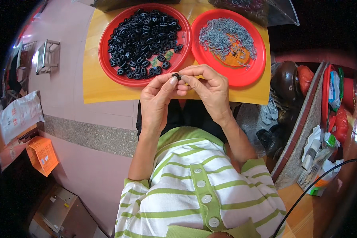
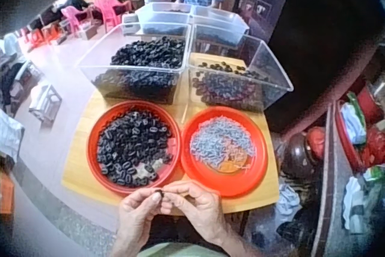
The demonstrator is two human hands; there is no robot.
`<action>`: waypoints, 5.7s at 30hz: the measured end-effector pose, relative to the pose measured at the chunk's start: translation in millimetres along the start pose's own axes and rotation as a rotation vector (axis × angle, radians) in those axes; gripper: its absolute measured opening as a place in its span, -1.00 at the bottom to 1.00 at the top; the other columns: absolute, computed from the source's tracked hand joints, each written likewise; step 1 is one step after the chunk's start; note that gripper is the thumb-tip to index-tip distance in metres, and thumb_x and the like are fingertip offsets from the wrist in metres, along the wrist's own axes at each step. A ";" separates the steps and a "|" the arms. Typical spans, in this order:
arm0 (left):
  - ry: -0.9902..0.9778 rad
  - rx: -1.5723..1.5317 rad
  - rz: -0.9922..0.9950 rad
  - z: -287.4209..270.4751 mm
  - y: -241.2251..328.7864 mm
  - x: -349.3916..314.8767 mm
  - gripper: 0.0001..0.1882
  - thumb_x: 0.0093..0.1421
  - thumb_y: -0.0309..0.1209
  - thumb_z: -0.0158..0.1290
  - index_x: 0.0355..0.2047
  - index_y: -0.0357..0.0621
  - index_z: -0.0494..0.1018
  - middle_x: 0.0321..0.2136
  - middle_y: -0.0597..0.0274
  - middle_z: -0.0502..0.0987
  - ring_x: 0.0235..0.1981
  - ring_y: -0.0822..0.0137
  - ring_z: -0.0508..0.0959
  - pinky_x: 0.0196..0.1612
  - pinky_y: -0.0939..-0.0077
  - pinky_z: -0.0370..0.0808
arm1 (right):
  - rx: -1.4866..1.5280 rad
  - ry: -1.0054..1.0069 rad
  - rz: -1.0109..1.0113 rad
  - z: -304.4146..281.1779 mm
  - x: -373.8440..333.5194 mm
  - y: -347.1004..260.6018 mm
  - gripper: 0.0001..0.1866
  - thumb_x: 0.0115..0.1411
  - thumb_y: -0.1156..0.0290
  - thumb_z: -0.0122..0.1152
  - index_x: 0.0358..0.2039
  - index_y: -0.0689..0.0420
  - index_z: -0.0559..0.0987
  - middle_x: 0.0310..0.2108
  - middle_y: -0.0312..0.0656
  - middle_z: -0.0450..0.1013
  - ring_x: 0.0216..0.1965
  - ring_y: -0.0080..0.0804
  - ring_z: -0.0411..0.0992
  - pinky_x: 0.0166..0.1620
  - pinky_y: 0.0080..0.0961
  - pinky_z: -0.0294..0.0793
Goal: The person repeatedly picks up small black plastic fasteners and metal pins from two red trays. They insert the pins into the fasteners by hand and place the assembled units back into the tray. The process is repetitive and performed one at a time.
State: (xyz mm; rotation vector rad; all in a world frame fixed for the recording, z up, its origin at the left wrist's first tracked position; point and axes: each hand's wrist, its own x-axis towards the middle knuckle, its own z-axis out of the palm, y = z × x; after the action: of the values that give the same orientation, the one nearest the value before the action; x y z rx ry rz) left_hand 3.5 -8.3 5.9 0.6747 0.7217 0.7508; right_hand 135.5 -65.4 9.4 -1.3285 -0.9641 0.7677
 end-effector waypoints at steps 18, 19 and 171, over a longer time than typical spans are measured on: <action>0.003 0.126 0.107 2.6 2.7 7.1 -0.88 0.19 -0.54 0.02 -0.28 -0.34 0.47 -0.45 0.12 0.56 -0.46 0.43 0.57 -0.34 0.62 0.53 | 0.149 -0.066 0.247 -2.6 7.2 -7.4 -0.85 0.20 0.43 0.14 -0.26 0.22 0.51 -0.42 -0.34 0.44 -0.41 -0.69 0.40 -0.39 -0.70 0.41; 0.002 0.101 0.097 2.1 3.9 7.9 -0.88 0.19 -0.53 0.02 -0.29 -0.34 0.47 -0.45 0.12 0.56 -0.47 0.43 0.57 -0.35 0.61 0.53 | 0.129 -0.056 0.237 -2.6 8.8 -12.2 -0.84 0.19 0.43 0.15 -0.25 0.22 0.51 -0.42 -0.34 0.44 -0.40 -0.68 0.40 -0.39 -0.70 0.41; -0.020 0.231 0.156 10.2 6.1 3.7 -0.90 0.18 -0.55 0.05 -0.33 -0.36 0.49 -0.46 0.18 0.56 -0.46 0.50 0.54 -0.35 0.67 0.50 | 0.294 -0.026 0.197 0.0 1.1 -5.7 -0.84 0.20 0.51 0.12 -0.22 0.28 0.49 -0.43 -0.26 0.47 -0.42 -0.67 0.43 -0.34 -0.73 0.44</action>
State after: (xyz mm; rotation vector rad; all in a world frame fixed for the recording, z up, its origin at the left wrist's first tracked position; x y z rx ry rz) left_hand 11.1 -4.8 15.2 0.9554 0.7501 0.8094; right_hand 135.6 -65.1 15.3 -1.1675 -0.7145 1.0372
